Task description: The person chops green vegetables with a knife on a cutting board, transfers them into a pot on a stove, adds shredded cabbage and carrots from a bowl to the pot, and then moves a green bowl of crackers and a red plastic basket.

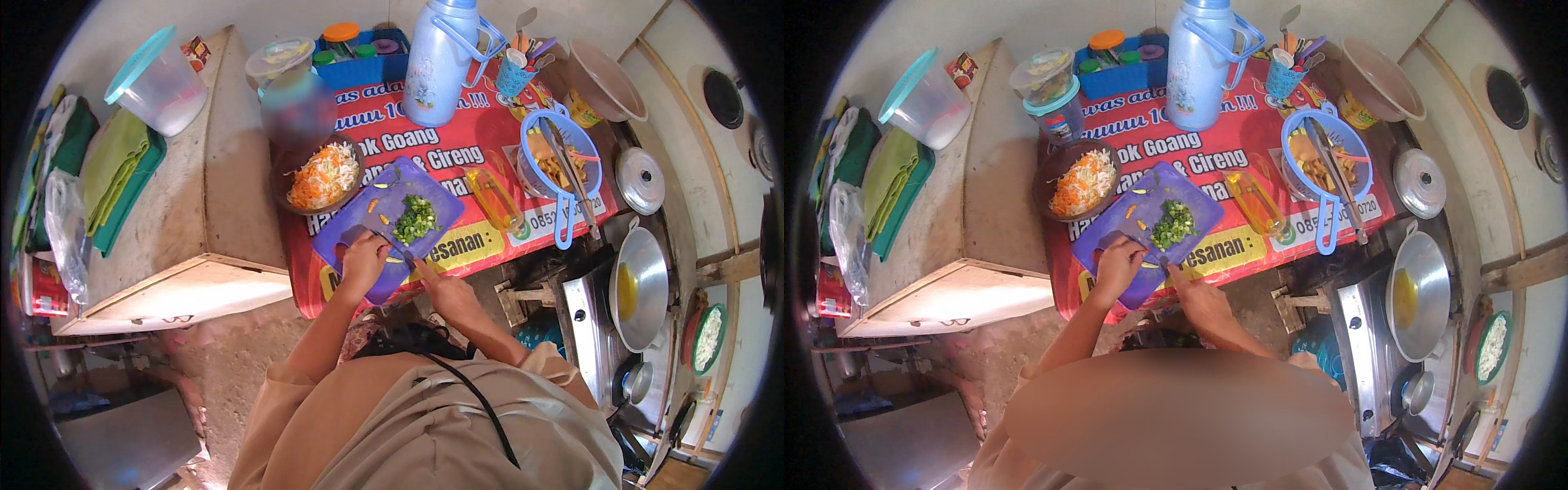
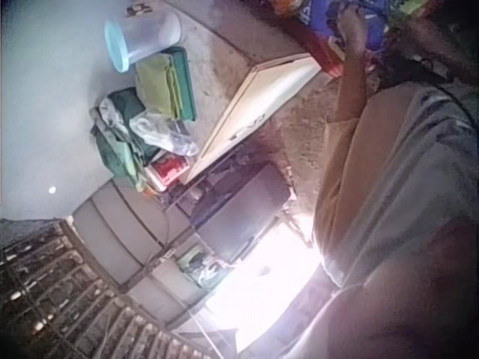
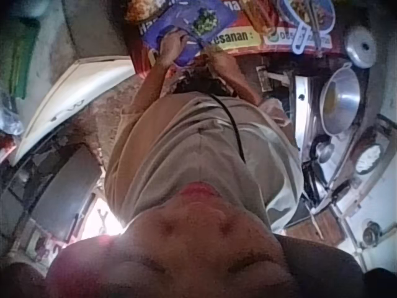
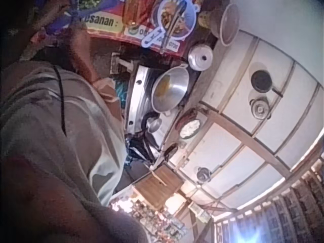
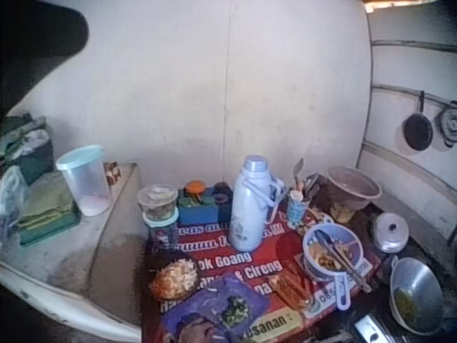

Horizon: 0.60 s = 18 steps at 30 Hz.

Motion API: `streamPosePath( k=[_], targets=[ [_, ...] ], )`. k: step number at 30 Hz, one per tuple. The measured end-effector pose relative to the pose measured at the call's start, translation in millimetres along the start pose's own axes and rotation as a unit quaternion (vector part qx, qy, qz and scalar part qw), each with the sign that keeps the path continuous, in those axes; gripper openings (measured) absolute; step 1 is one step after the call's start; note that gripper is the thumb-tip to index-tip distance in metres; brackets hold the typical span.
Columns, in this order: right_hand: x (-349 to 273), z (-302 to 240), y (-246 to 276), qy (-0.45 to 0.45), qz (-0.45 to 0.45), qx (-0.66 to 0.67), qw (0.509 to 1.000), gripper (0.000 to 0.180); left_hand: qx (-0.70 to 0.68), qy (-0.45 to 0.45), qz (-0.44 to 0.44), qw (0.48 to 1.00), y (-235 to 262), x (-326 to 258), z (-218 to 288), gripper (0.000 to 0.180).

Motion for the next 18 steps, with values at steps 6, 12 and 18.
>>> streamPosePath(
  k=[6, 12, 18],
  targets=[
    [19, 8, -3, 0.04, 0.076, 0.042, 0.995, 0.04, 0.016, -0.014, 0.047, 0.999, 1, 0, 3, 0.007],
    [9, 1, 5, 0.063, 0.073, 0.04, 0.995, 0.04, 0.009, -0.003, 0.059, 0.998, 1, 5, -1, 0.007],
    [23, -12, -7, 0.012, 0.011, -0.034, 0.999, 0.041, 0.026, 0.026, 0.034, 0.999, 0, 1, -2, 0.007]
  ],
)
Point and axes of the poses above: each hand's wrist, its own x-axis towards the middle knuckle, its own y-axis out of the back of the hand, z = x × y, the point moved 6 cm from there along x, towards the middle knuckle, and after that the axes turned 6 degrees about x, right-handed, at the moved point
